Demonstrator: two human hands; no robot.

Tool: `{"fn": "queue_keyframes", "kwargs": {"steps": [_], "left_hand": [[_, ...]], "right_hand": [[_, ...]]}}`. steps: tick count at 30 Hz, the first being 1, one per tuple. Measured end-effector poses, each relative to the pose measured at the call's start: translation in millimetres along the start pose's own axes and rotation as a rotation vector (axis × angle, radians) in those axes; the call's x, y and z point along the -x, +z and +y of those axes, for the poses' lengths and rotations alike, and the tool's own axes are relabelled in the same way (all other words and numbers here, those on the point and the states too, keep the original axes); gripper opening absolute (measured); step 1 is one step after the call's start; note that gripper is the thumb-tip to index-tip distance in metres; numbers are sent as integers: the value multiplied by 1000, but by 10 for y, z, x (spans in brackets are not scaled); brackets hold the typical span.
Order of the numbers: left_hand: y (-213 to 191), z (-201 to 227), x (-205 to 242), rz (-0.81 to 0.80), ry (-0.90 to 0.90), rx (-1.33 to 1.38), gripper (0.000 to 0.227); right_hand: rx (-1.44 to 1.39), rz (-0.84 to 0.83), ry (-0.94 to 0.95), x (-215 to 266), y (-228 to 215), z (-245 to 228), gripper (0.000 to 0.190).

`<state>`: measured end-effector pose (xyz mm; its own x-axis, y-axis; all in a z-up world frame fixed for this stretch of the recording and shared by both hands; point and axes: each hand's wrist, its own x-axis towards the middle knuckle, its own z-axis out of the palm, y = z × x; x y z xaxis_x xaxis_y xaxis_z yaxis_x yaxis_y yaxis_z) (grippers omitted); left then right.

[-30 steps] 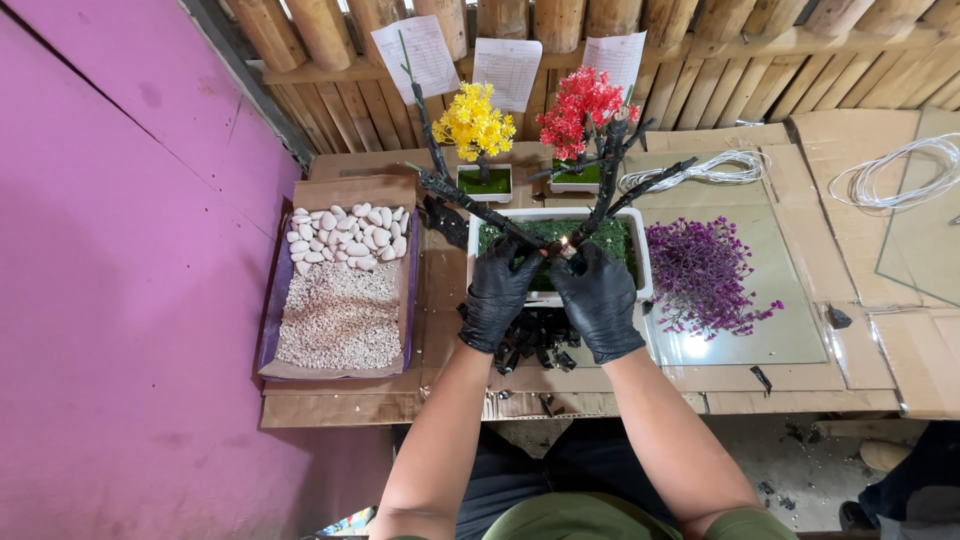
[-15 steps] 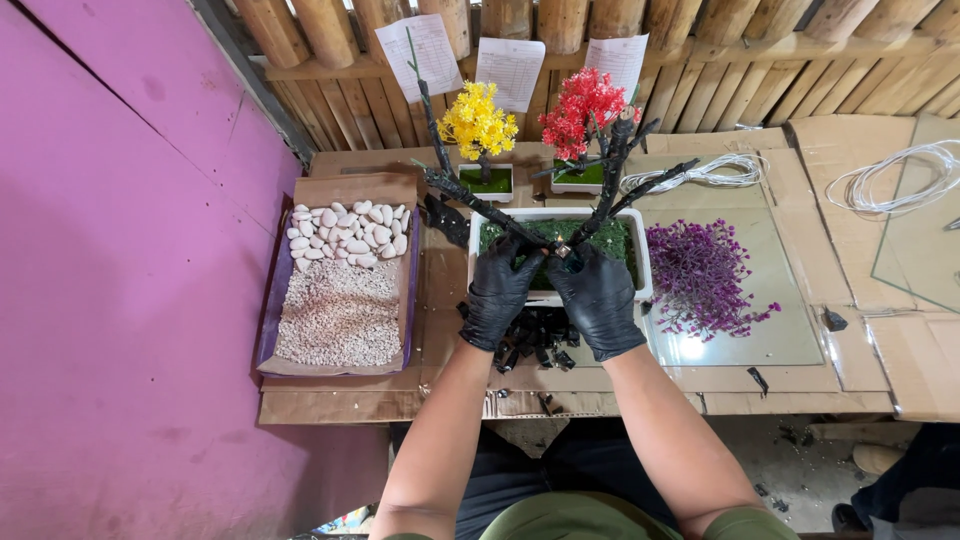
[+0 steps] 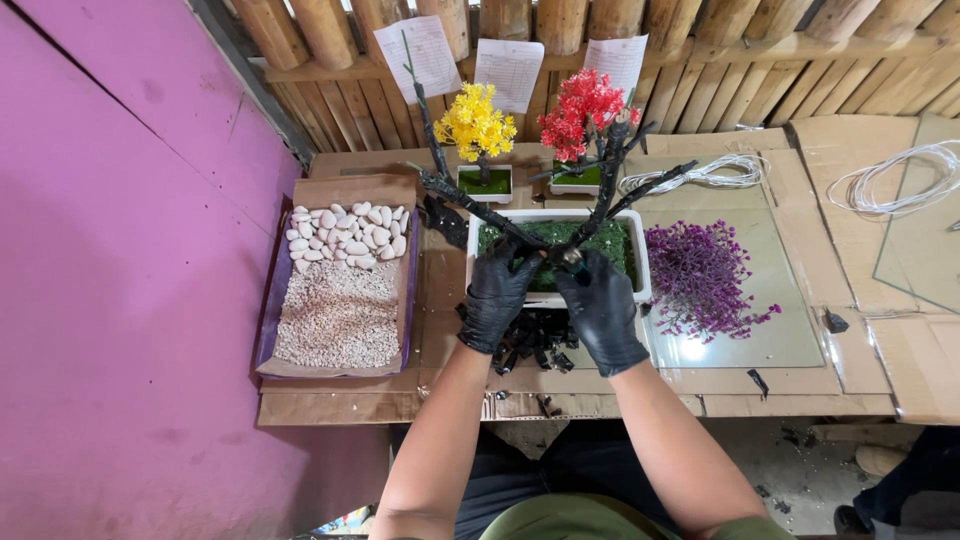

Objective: The person wraps black tape around the branches of a small artificial bonsai tree to secure them. They then use a lighter to heat the ends of the tape, likely to seal or melt them into place. The task involves handling the tree, tape, and lighter on a workbench.

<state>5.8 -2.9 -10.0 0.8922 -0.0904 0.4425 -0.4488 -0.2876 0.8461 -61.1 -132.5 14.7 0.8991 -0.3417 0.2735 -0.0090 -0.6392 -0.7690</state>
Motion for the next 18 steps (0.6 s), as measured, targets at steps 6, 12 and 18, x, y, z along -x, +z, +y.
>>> {"fn": "queue_keyframes", "kwargs": {"steps": [6, 12, 18], "left_hand": [[-15, 68, -15, 17, 20, -6, 20], [-8, 137, -8, 19, -22, 30, 19], [-12, 77, -15, 23, -8, -5, 19]], "right_hand": [[254, 496, -948, 97, 243, 634, 7], [-403, 208, -551, 440, -106, -110, 18], [-354, 200, -551, 439, -292, -496, 19]]}}
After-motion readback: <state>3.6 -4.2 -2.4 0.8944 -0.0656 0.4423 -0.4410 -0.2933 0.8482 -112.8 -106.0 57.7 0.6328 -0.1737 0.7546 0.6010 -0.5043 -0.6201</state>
